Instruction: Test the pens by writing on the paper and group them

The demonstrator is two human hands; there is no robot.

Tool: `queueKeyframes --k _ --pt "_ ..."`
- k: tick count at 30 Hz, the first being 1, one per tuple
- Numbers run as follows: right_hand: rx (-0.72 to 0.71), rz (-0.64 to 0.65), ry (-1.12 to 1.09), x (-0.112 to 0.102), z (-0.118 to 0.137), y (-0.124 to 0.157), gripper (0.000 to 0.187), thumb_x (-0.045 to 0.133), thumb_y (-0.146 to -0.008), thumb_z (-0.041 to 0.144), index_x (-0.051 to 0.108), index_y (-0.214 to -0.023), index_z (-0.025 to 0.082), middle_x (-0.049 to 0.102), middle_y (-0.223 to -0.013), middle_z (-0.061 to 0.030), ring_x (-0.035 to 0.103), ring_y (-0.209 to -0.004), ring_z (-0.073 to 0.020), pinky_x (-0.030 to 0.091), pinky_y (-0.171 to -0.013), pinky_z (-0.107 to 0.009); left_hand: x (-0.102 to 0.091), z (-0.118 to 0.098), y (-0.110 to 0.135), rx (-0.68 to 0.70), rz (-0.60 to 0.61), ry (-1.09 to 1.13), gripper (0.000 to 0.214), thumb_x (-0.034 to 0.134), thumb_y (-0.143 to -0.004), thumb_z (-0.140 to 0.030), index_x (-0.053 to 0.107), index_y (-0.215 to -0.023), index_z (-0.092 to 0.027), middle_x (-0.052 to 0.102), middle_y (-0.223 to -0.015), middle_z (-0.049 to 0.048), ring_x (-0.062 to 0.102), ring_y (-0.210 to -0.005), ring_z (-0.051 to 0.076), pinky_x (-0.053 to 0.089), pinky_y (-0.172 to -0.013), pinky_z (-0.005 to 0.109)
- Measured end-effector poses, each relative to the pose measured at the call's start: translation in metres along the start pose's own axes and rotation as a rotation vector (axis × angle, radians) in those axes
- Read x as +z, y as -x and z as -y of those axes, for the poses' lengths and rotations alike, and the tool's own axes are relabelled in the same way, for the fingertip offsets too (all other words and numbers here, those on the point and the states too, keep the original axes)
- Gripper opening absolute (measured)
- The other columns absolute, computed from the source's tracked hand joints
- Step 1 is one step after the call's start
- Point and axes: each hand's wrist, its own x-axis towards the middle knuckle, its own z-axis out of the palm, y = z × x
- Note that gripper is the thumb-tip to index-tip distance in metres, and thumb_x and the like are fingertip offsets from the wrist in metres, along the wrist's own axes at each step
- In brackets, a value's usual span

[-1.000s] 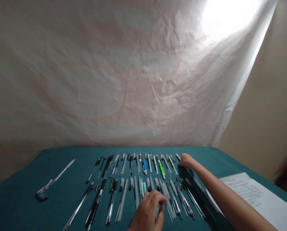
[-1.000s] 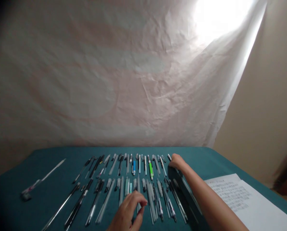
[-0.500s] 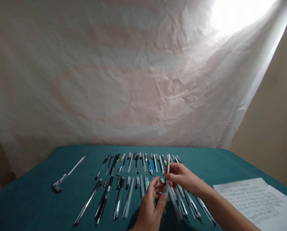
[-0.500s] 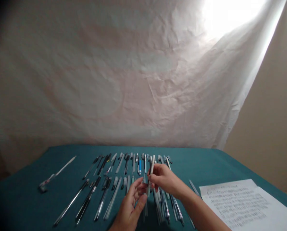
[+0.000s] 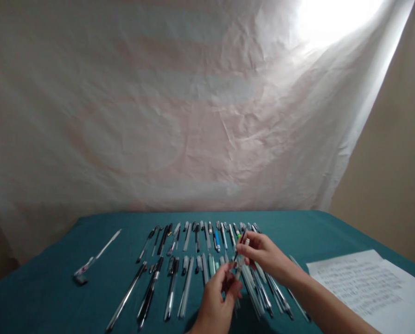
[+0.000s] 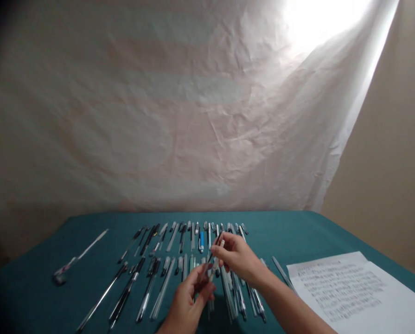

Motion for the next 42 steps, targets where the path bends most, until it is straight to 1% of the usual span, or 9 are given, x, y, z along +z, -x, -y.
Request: queueKeyframes --k 4,7,10,16,22,28,35,38,42 --pt "-0.107 -0.167 -0.037 -0.025 0.021 0.003 0.026 0.059 -0.078 0.040 0.055 -0.075 0.015 0.049 -0.051 0.0054 0.041 -0.043 -0.0053 0.033 -0.040 -0.016 -0.001 -0.003 0.001 0.048 0.025 -0.162 0.023 0.049 -0.087 -0.028 0.062 -0.102 -0.018 0.059 -0.083 0.0051 0.059 -0.074 0.018 0.047 -0.070 0.028" --pt "-0.176 -0.265 -0.034 -0.041 0.032 0.007 0.026 0.060 -0.079 0.039 0.055 -0.076 0.014 0.050 -0.054 0.0046 0.040 -0.044 -0.0046 0.032 -0.041 -0.016 -0.001 -0.002 0.001 0.039 0.017 -0.156 0.023 0.047 -0.088 -0.028 0.061 -0.103 -0.019 0.060 -0.086 0.0051 0.061 -0.073 0.017 0.048 -0.069 0.027" --pt "-0.184 -0.297 -0.012 -0.048 0.036 0.009 0.026 0.062 -0.078 0.039 0.055 -0.075 0.014 0.049 -0.054 0.0045 0.041 -0.046 -0.0053 0.033 -0.041 -0.017 0.000 0.000 0.001 0.031 0.013 -0.121 0.023 0.047 -0.088 -0.027 0.060 -0.105 -0.019 0.060 -0.088 0.0052 0.062 -0.072 0.016 0.049 -0.068 0.026" --pt "-0.206 -0.325 -0.017 -0.049 0.036 0.008 0.026 0.061 -0.078 0.039 0.057 -0.076 0.014 0.048 -0.053 0.0044 0.040 -0.046 -0.0049 0.032 -0.041 -0.016 0.000 -0.002 0.000 0.015 0.020 -0.115 0.023 0.047 -0.088 -0.028 0.059 -0.106 -0.018 0.060 -0.088 0.0050 0.063 -0.073 0.016 0.049 -0.068 0.025" --pt "-0.174 -0.309 -0.010 -0.049 0.033 0.008 0.026 0.062 -0.078 0.040 0.055 -0.075 0.015 0.048 -0.054 0.0049 0.040 -0.045 -0.0048 0.032 -0.041 -0.017 0.000 -0.004 0.000 0.017 0.026 -0.113 0.023 0.047 -0.088 -0.029 0.060 -0.105 -0.018 0.060 -0.087 0.0047 0.062 -0.071 0.016 0.049 -0.066 0.024" --pt "-0.196 -0.334 -0.001 -0.052 0.034 0.007 0.029 0.062 -0.077 0.043 0.056 -0.075 0.014 0.047 -0.054 0.0046 0.038 -0.045 -0.0051 0.031 -0.041 -0.017 0.000 -0.006 0.001 0.014 0.032 -0.105 0.024 0.047 -0.088 -0.028 0.060 -0.105 -0.018 0.060 -0.088 0.0049 0.062 -0.072 0.016 0.049 -0.068 0.025" --pt "-0.165 -0.330 0.044 -0.053 0.032 0.006 0.034 0.062 -0.074 0.048 0.055 -0.076 0.015 0.047 -0.055 0.0042 0.040 -0.045 -0.0061 0.033 -0.041 -0.019 0.000 -0.008 0.001 0.017 0.029 -0.091 0.023 0.048 -0.087 -0.027 0.061 -0.104 -0.019 0.060 -0.086 0.0044 0.062 -0.071 0.016 0.049 -0.066 0.025" --pt "-0.145 -0.256 0.092 -0.050 0.031 0.007 0.031 0.062 -0.075 0.046 0.056 -0.076 0.015 0.047 -0.055 0.0047 0.041 -0.044 -0.0058 0.034 -0.042 -0.019 0.001 -0.008 0.001 0.021 0.026 -0.093 0.023 0.049 -0.087 -0.027 0.061 -0.104 -0.018 0.060 -0.086 0.0042 0.062 -0.070 0.016 0.049 -0.065 0.025" --pt "-0.091 -0.092 0.148 -0.045 0.031 0.009 0.031 0.062 -0.075 0.045 0.058 -0.075 0.014 0.048 -0.054 0.0052 0.043 -0.044 -0.0058 0.033 -0.041 -0.018 0.001 -0.005 0.000 0.005 0.024 -0.092 0.022 0.050 -0.086 -0.029 0.061 -0.101 -0.017 0.060 -0.085 0.0045 0.063 -0.069 0.016 0.049 -0.065 0.025"
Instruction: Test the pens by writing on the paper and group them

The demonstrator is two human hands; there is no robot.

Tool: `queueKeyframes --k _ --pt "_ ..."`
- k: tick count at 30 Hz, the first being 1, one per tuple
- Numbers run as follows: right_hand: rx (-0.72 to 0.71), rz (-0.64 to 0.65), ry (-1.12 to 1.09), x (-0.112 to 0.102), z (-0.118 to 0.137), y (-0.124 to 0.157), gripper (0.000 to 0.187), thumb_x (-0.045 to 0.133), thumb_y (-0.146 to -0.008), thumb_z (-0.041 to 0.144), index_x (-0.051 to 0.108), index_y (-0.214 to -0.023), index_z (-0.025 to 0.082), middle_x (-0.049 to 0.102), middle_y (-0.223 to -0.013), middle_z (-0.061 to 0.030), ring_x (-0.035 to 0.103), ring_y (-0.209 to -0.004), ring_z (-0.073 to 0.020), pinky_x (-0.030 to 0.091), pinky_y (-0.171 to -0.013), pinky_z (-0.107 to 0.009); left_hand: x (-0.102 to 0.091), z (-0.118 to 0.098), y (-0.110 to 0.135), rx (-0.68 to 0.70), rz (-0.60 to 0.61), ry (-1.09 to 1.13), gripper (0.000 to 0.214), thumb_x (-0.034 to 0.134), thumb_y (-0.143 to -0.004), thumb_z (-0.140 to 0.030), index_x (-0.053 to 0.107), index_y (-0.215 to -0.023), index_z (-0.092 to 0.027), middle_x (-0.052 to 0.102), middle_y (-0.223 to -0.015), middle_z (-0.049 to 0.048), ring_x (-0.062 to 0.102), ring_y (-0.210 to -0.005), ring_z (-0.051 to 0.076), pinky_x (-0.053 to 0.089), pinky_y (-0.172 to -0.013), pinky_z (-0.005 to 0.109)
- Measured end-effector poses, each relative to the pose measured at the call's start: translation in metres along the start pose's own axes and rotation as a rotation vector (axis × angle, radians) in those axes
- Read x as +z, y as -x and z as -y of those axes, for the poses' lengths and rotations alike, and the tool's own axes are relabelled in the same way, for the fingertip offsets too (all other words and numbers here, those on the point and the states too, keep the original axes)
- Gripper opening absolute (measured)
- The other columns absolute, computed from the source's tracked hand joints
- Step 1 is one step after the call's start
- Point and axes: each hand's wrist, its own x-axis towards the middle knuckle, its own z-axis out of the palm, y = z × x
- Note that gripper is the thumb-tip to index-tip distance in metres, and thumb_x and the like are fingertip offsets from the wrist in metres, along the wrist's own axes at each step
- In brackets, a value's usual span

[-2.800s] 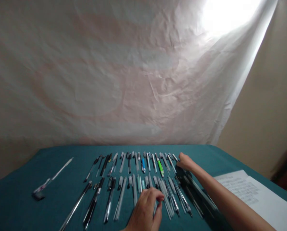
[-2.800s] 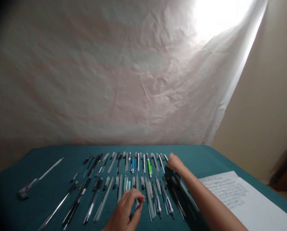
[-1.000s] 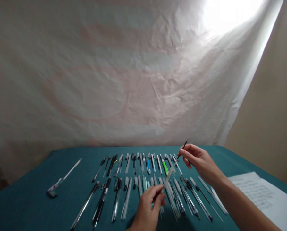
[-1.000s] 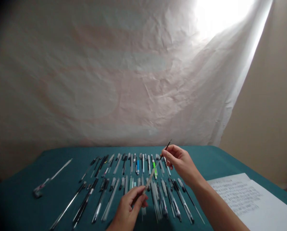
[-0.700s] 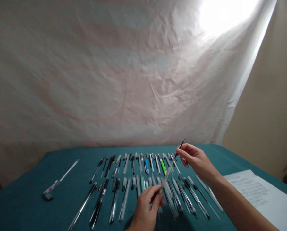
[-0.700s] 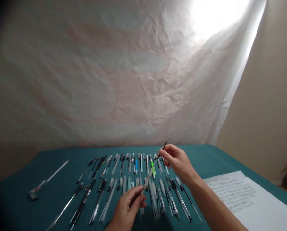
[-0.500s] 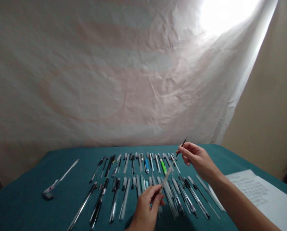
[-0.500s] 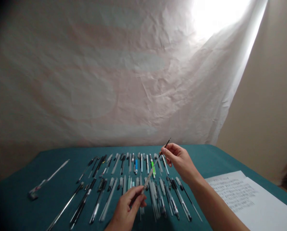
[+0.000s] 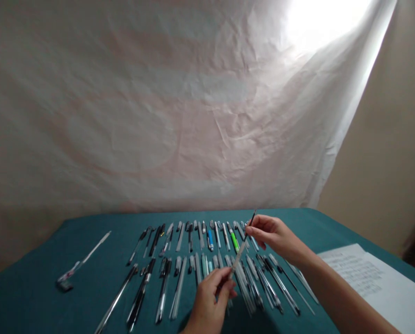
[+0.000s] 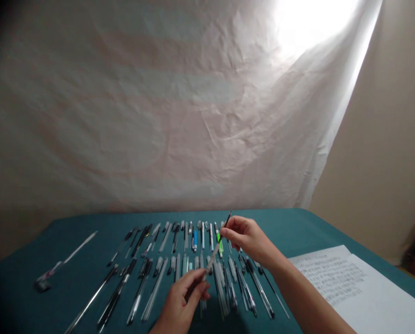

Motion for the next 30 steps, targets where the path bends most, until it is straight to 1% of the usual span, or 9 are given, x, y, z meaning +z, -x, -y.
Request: queueKeyframes --k 3,6,8,10,13,15,17,23,30 --pt "0.019 0.012 -0.001 -0.006 -0.003 -0.003 0.037 0.054 -0.078 0.050 0.061 -0.078 0.013 0.053 -0.057 0.0022 0.046 -0.046 -0.0073 0.037 -0.044 -0.019 0.000 0.001 0.000 -0.011 -0.003 0.026 0.024 0.049 -0.087 -0.031 0.059 -0.103 -0.017 0.061 -0.087 0.0057 0.063 -0.071 0.017 0.051 -0.066 0.027" --pt "0.015 -0.111 0.073 -0.022 -0.021 -0.013 0.042 0.048 -0.081 0.052 0.061 -0.081 0.013 0.060 -0.068 -0.0021 0.049 -0.050 -0.0088 0.040 -0.046 -0.021 0.000 0.001 0.001 -0.014 -0.005 0.049 0.027 0.050 -0.086 -0.033 0.058 -0.106 -0.016 0.062 -0.087 0.0073 0.064 -0.071 0.017 0.051 -0.066 0.028" --pt "0.053 -0.167 0.291 -0.035 -0.042 -0.024 0.040 0.044 -0.083 0.049 0.061 -0.082 0.012 0.061 -0.068 -0.0028 0.051 -0.051 -0.0100 0.041 -0.048 -0.021 0.001 0.001 0.002 -0.017 -0.022 0.066 0.029 0.050 -0.086 -0.036 0.059 -0.105 -0.015 0.063 -0.086 0.0080 0.063 -0.069 0.017 0.051 -0.066 0.028" --pt "0.152 -0.167 0.663 -0.044 -0.066 -0.036 0.036 0.041 -0.085 0.041 0.062 -0.085 0.013 0.064 -0.068 -0.0033 0.055 -0.054 -0.0115 0.041 -0.050 -0.020 0.003 0.001 0.002 -0.018 -0.055 0.086 0.031 0.051 -0.085 -0.039 0.059 -0.103 -0.014 0.063 -0.083 0.0080 0.063 -0.067 0.017 0.051 -0.065 0.028" --pt "0.227 -0.177 0.840 -0.051 -0.097 -0.053 0.024 0.050 -0.079 0.029 0.067 -0.075 0.012 0.067 -0.068 -0.0079 0.060 -0.063 -0.0157 0.039 -0.055 -0.021 0.006 0.002 0.002 -0.017 -0.092 0.113 0.035 0.052 -0.082 -0.044 0.060 -0.101 -0.015 0.063 -0.081 0.0072 0.062 -0.065 0.016 0.051 -0.063 0.027" --pt "0.279 -0.186 0.913 -0.051 -0.112 -0.062 0.021 0.053 -0.077 0.025 0.068 -0.069 0.012 0.068 -0.070 -0.0115 0.062 -0.069 -0.0184 0.038 -0.059 -0.023 0.007 0.003 0.002 -0.027 -0.103 0.133 0.037 0.053 -0.081 -0.046 0.060 -0.100 -0.015 0.062 -0.080 0.0067 0.062 -0.064 0.016 0.051 -0.063 0.027" --pt "0.333 -0.193 0.987 -0.049 -0.123 -0.069 0.021 0.054 -0.077 0.024 0.069 -0.069 0.012 0.069 -0.076 -0.0146 0.064 -0.077 -0.0209 0.038 -0.061 -0.023 0.007 0.003 0.001 -0.038 -0.103 0.156 0.039 0.054 -0.080 -0.048 0.060 -0.100 -0.014 0.062 -0.079 0.0068 0.062 -0.064 0.016 0.052 -0.062 0.027" --pt "0.426 -0.190 1.157 -0.039 -0.138 -0.077 0.021 0.051 -0.078 0.020 0.070 -0.082 0.013 0.068 -0.092 -0.0176 0.064 -0.088 -0.0238 0.040 -0.065 -0.024 0.008 0.006 0.001 -0.042 -0.087 0.189 0.041 0.054 -0.080 -0.050 0.059 -0.100 -0.014 0.061 -0.078 0.0067 0.062 -0.064 0.017 0.052 -0.062 0.028" --pt "0.411 -0.136 1.270 -0.031 -0.132 -0.071 0.023 0.047 -0.078 0.013 0.069 -0.087 0.013 0.067 -0.095 -0.0175 0.063 -0.091 -0.0254 0.042 -0.069 -0.026 0.008 0.006 0.001 -0.042 -0.082 0.178 0.042 0.053 -0.080 -0.051 0.059 -0.099 -0.014 0.061 -0.077 0.0056 0.062 -0.063 0.016 0.051 -0.063 0.027"
